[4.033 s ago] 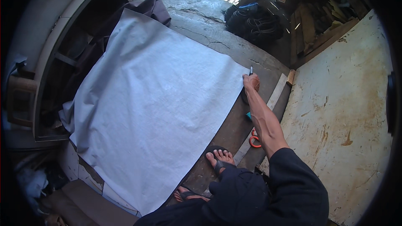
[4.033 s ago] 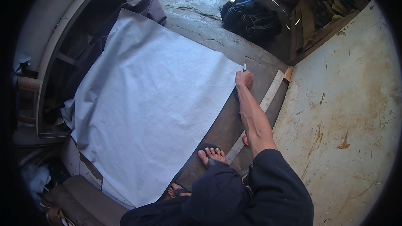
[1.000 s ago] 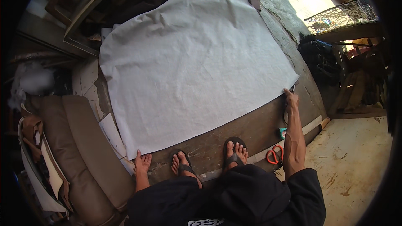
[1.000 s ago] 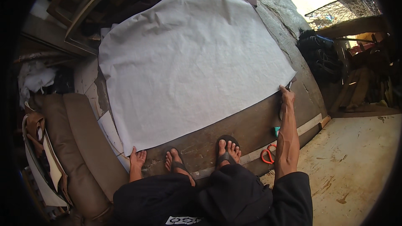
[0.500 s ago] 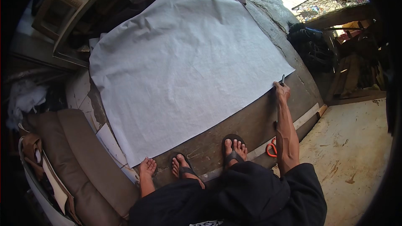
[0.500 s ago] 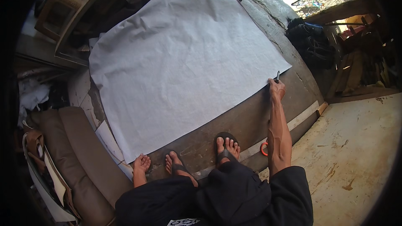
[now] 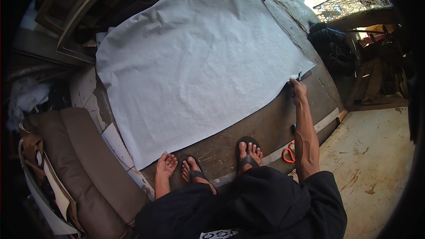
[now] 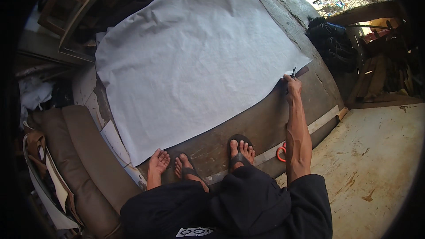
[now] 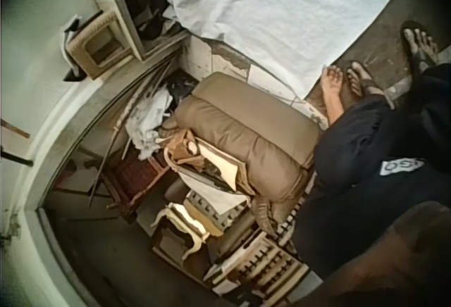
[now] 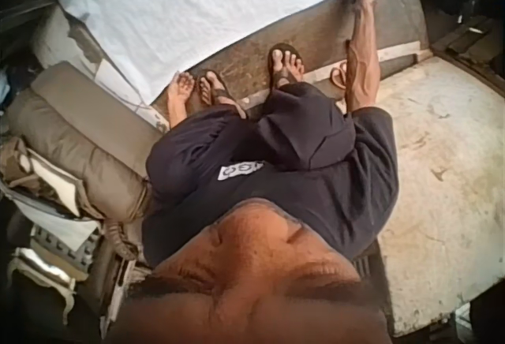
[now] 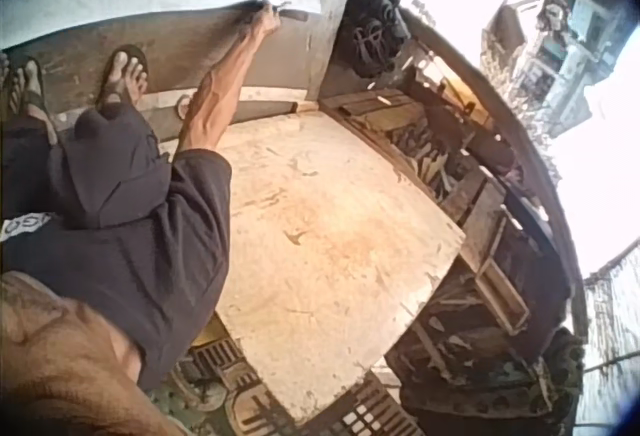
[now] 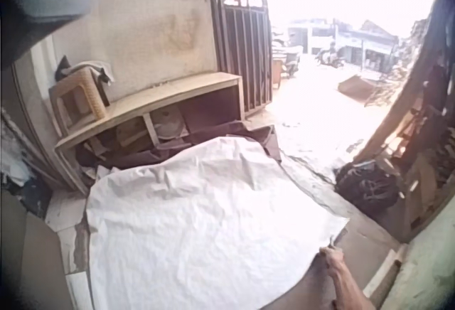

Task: The person measures a piece of white fabric on the floor using a tape measure and marks it with a pen. They use a long metal ruler to draw straight lines across the fabric and then cut the fabric along the marked lines using shears.

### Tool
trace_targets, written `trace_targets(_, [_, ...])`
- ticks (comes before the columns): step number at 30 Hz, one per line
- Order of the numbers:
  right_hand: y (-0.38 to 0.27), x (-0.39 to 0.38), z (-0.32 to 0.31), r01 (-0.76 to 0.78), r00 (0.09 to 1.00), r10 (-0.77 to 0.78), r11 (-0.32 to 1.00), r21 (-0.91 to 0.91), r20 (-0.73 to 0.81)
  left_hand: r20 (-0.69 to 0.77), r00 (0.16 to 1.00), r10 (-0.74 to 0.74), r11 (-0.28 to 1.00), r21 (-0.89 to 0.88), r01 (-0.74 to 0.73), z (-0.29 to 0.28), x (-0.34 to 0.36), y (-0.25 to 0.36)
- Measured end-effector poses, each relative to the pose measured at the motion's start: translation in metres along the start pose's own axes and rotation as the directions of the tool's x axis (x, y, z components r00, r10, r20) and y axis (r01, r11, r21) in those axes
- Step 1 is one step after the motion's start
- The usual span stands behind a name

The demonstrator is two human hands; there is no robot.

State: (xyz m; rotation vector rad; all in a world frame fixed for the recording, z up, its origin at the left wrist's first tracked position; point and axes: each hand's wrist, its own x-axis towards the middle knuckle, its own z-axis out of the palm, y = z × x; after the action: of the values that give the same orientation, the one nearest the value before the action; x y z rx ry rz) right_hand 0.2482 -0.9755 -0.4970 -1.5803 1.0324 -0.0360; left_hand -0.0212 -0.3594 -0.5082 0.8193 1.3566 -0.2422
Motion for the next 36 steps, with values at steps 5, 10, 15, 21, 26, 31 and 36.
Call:
trace_targets(5, [0.01,0.012,-0.014,0.109,0.974,-0.188,0.879,0.464,0.128,0.198,0.937,0.289,0.957,-0.026,-0.289,-0.009,-0.015,0.017])
trace_targets(10, [0.044,0.017,-0.014,0.07,0.997,-0.072,0.996,-0.052,-0.036,0.003,0.992,0.126,0.962,0.242,-0.123,-0.009,0.004,-0.004])
trace_targets(15, [0.041,0.021,-0.016,0.15,0.979,-0.177,0.961,-0.233,-0.099,-0.005,0.995,0.096,0.963,0.252,-0.091,-0.01,0.005,-0.007])
trace_targets(21, [0.044,0.021,-0.017,0.087,0.988,-0.104,0.985,-0.152,-0.111,-0.021,0.993,0.119,0.954,0.281,-0.109,-0.007,0.001,-0.014])
trace_targets(26, [0.05,0.024,-0.021,0.231,0.965,-0.254,0.94,-0.249,-0.061,-0.046,0.993,0.111,0.955,0.282,-0.094,-0.004,0.002,-0.013])
trace_targets(31, [0.05,0.011,-0.015,0.192,0.977,-0.206,0.959,-0.206,-0.049,-0.035,0.997,0.063,0.951,0.305,-0.05,-0.005,0.004,-0.008])
trace_targets(36, [0.031,0.006,-0.009,0.046,0.999,-0.046,0.994,-0.104,0.005,0.017,0.972,0.233,0.971,0.051,-0.234,0.009,-0.012,0.008])
